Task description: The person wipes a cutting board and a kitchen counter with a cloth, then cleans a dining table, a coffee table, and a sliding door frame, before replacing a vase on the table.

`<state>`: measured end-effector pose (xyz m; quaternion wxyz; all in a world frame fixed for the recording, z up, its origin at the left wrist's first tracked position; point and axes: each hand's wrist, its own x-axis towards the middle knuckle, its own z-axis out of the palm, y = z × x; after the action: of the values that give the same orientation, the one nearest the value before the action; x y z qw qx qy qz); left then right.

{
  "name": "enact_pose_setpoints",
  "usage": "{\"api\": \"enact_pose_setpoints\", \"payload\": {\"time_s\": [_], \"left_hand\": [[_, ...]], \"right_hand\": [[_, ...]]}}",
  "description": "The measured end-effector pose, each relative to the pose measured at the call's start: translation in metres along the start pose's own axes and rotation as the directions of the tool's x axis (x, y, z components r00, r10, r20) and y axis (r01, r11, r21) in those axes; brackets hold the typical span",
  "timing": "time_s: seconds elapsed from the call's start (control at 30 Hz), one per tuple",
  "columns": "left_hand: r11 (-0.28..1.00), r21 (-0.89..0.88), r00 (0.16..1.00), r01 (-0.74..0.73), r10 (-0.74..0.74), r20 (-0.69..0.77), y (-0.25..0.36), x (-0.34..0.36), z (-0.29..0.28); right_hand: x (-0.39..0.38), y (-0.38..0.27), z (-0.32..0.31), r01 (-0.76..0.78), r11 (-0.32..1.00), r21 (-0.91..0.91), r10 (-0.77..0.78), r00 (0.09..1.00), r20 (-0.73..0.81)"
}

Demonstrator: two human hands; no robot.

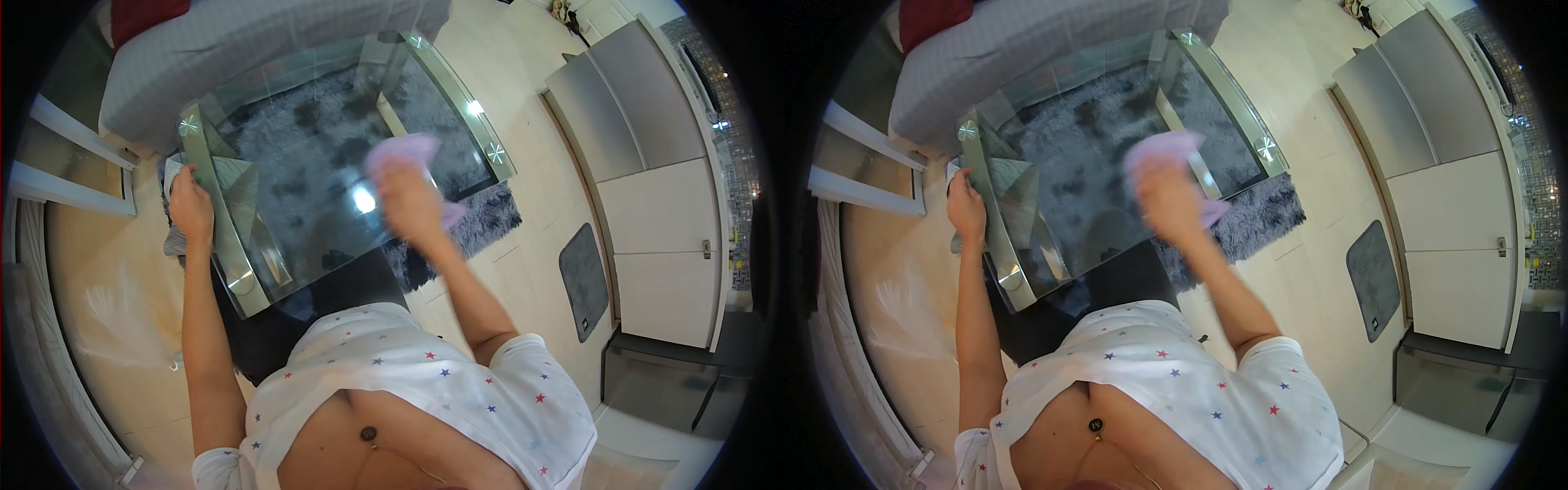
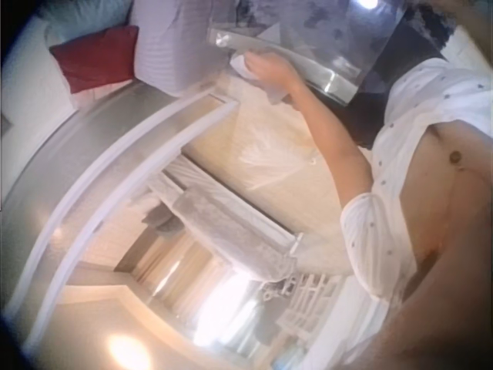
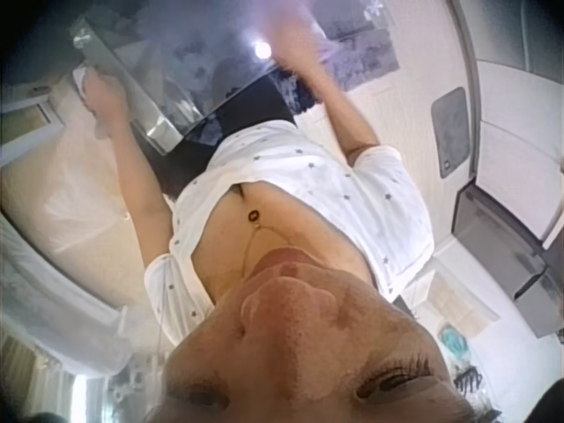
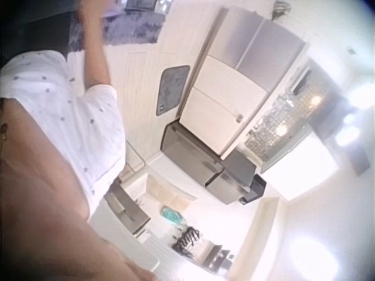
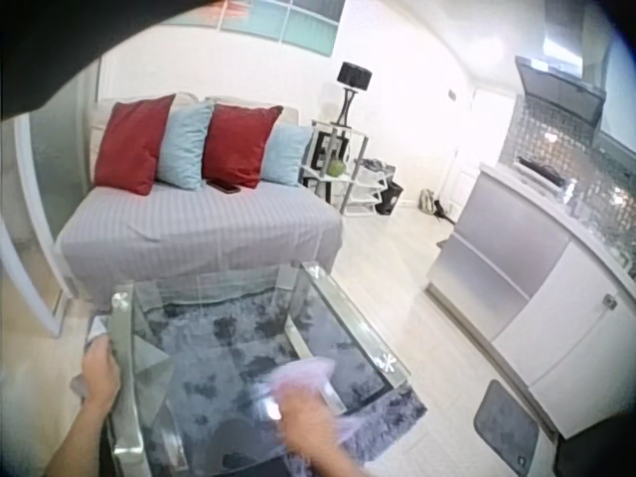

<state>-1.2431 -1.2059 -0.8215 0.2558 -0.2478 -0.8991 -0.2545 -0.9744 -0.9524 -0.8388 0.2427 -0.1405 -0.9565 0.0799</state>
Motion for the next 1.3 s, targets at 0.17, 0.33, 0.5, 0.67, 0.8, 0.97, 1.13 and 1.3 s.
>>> {"api": "enact_pose_setpoints", "payload": {"time_s": [0.17, 0.33, 0.5, 0.67, 0.8, 0.97, 1.13, 1.3], "left_hand": [[1.000, 0.001, 1.000, -0.011, 0.011, 0.028, -0.007, 0.000, 0.003], [1.000, -0.025, 0.999, -0.008, 0.007, -0.037, -0.012, -0.005, -0.004], [0.998, -0.055, 1.000, 0.009, -0.010, -0.020, 0.000, 0.000, -0.001], [0.998, -0.048, 0.999, 0.047, -0.046, 0.010, 0.004, 0.004, -0.001], [0.995, -0.069, 0.997, 0.071, -0.070, 0.017, 0.001, 0.002, 0.001], [0.995, -0.029, 0.996, 0.094, -0.094, 0.010, -0.005, 0.001, -0.004], [0.996, -0.031, 0.996, 0.086, -0.085, 0.038, -0.001, 0.005, -0.003], [0.995, -0.070, 0.996, 0.075, -0.072, 0.046, 0.004, 0.006, 0.003]], "right_hand": [[-0.010, -0.122, -0.017, 0.244, 0.853, 0.461, -0.304, 0.951, 0.059], [-0.001, 0.012, -0.039, -0.162, 0.985, 0.053, 0.141, 0.949, 0.282], [0.054, 0.164, -0.019, -0.280, 0.950, -0.136, 0.285, 0.958, 0.014], [0.142, 0.228, 0.012, -0.273, 0.946, -0.176, 0.281, 0.959, 0.024], [0.113, 0.207, 0.011, -0.188, 0.979, -0.084, 0.191, 0.981, 0.030], [0.005, 0.104, -0.041, -0.093, 0.993, 0.075, 0.081, 0.985, 0.150], [0.043, 0.112, -0.039, -0.011, 1.000, -0.007, 0.013, 0.973, 0.232], [0.154, 0.227, 0.026, -0.121, 0.961, -0.249, 0.138, 0.989, 0.051]]}}
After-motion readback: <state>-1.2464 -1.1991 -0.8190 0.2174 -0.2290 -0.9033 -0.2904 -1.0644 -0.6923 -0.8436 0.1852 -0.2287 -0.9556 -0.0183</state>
